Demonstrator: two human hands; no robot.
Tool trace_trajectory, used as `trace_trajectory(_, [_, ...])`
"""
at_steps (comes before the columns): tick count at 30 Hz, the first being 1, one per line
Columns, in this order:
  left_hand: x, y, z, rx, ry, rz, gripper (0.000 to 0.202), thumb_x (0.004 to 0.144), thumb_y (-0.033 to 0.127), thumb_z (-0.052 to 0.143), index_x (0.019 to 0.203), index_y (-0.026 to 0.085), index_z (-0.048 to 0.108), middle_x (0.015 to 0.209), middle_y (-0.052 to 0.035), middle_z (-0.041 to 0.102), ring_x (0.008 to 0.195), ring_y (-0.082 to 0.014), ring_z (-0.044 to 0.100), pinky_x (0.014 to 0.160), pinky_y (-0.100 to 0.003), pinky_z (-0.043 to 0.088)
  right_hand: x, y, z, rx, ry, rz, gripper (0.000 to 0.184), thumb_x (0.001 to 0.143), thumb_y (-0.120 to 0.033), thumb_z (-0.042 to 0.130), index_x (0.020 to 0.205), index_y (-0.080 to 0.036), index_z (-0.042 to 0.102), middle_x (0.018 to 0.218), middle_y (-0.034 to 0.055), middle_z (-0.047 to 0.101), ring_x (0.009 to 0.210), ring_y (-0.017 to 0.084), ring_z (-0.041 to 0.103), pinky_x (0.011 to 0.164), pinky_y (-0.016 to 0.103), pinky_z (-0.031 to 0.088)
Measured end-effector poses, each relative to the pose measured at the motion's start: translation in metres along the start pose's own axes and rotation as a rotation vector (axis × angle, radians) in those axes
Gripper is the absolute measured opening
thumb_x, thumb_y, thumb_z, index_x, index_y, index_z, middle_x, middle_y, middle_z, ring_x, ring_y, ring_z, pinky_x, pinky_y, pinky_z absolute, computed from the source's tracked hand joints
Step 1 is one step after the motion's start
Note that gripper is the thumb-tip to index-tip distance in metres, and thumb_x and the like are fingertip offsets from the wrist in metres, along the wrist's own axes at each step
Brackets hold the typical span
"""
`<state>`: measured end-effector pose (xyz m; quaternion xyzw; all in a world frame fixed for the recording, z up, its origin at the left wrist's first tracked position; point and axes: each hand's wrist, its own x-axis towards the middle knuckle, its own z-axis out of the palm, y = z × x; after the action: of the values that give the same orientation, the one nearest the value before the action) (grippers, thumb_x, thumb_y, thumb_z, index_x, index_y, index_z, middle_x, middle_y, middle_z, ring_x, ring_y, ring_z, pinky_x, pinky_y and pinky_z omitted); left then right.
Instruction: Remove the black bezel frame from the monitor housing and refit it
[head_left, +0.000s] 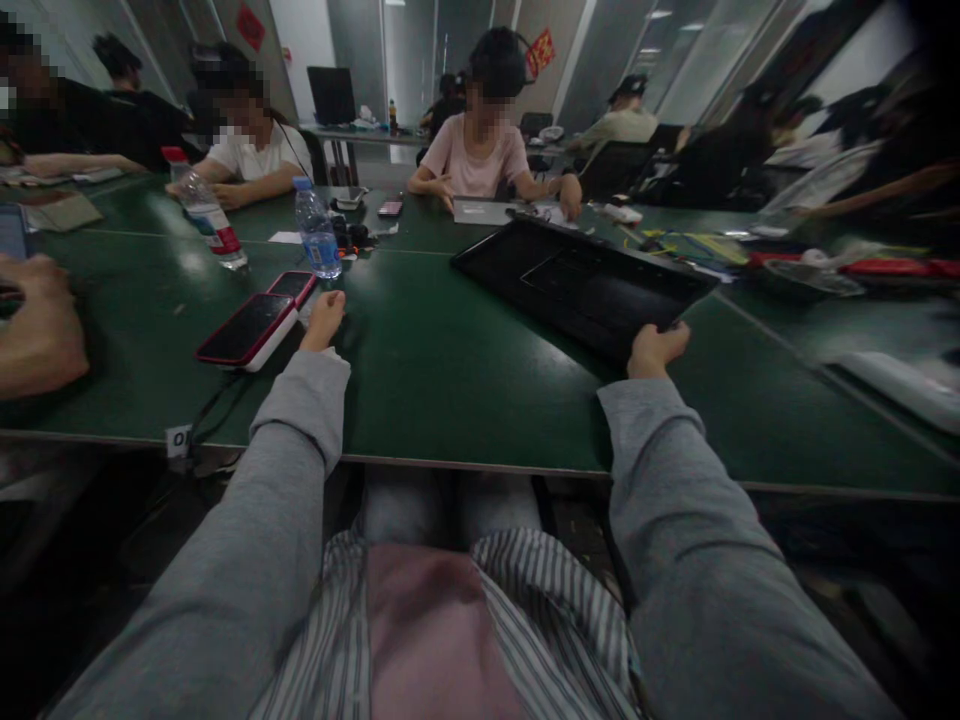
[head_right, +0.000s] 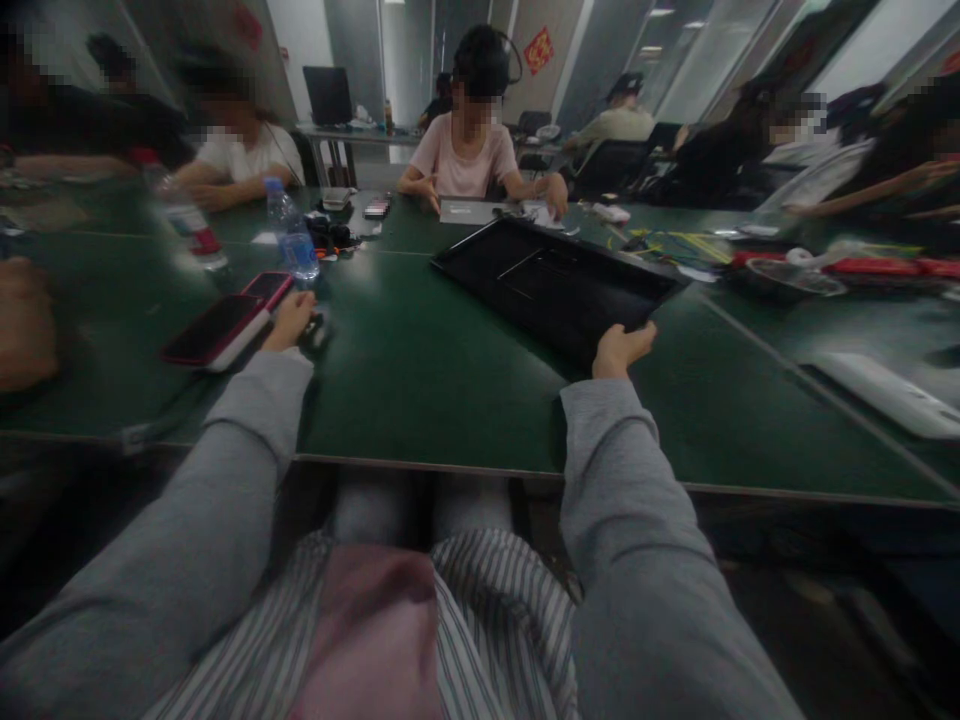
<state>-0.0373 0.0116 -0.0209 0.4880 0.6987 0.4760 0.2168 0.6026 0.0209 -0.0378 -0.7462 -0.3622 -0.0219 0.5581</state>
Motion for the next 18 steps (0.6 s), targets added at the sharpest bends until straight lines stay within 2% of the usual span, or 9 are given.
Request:
trace_trajectory(3, [0.000, -0.001, 0.000, -0.002, -0.001, 0.019, 0.036, 0.107, 0.030, 0.052, 0.134, 0.013, 0.067, 0.130, -0.0140, 0.073, 0.095, -0.0196, 0.072, 0.092, -0.032, 0.054, 0.004, 0.001, -0.017, -0.016, 0.178, 0.310, 0.073, 0.084, 0.006, 0.039, 0.156, 0.002, 0.042, 0.157, 0.0317, 0.050, 0.153, 0.027, 0.049, 0.129, 0.041, 0.032])
trace_trajectory(4, [-0.001, 0.000, 0.000, 0.003, 0.001, 0.024, 0.035, 0.107, 0.030, 0.052, 0.132, 0.013, 0.068, 0.128, -0.0137, 0.074, 0.093, -0.0195, 0.071, 0.092, -0.032, 0.054, 0.005, 0.000, -0.023, -0.012, 0.219, 0.355, 0.075, 0.085, 0.006, 0.037, 0.159, 0.002, 0.038, 0.159, 0.0322, 0.048, 0.154, 0.026, 0.047, 0.130, 0.040, 0.030])
trace_trajectory(8, [-0.004, 0.004, -0.001, -0.003, 0.001, 0.028, 0.032, 0.106, 0.028, 0.052, 0.127, 0.012, 0.069, 0.125, -0.0135, 0.075, 0.094, -0.0197, 0.071, 0.091, -0.032, 0.054, 0.013, 0.006, -0.045, 0.027, 0.385, 0.420, 0.084, 0.081, 0.007, 0.025, 0.165, 0.006, 0.023, 0.163, 0.0349, 0.043, 0.155, 0.024, 0.047, 0.132, 0.041, 0.024])
trace_trajectory(12, [-0.005, 0.007, -0.001, -0.009, -0.013, 0.020, 0.032, 0.105, 0.027, 0.051, 0.126, 0.012, 0.069, 0.124, -0.0140, 0.075, 0.092, -0.0196, 0.070, 0.089, -0.031, 0.055, 0.028, 0.027, -0.066, 0.041, 0.510, 0.431, 0.086, 0.078, 0.003, 0.021, 0.164, 0.013, 0.019, 0.167, 0.0374, 0.033, 0.160, 0.024, 0.039, 0.133, 0.038, 0.009])
trace_trajectory(15, [-0.002, 0.004, -0.001, 0.004, -0.016, 0.021, 0.033, 0.105, 0.029, 0.051, 0.126, 0.012, 0.070, 0.124, -0.0136, 0.075, 0.089, -0.0188, 0.070, 0.089, -0.031, 0.054, 0.037, 0.040, -0.079, -0.003, 0.524, 0.455, 0.086, 0.080, -0.003, 0.028, 0.164, 0.015, 0.020, 0.169, 0.0396, 0.028, 0.163, 0.027, 0.032, 0.132, 0.036, 0.005])
trace_trajectory(18, [0.000, 0.000, 0.000, 0.021, -0.024, 0.043, 0.033, 0.105, 0.030, 0.052, 0.124, 0.012, 0.070, 0.122, -0.0134, 0.076, 0.089, -0.0192, 0.070, 0.091, -0.032, 0.053, 0.042, 0.041, -0.083, -0.079, 0.501, 0.492, 0.084, 0.087, -0.018, 0.036, 0.167, 0.007, 0.025, 0.169, 0.0446, 0.017, 0.165, 0.036, 0.025, 0.132, 0.048, 0.003])
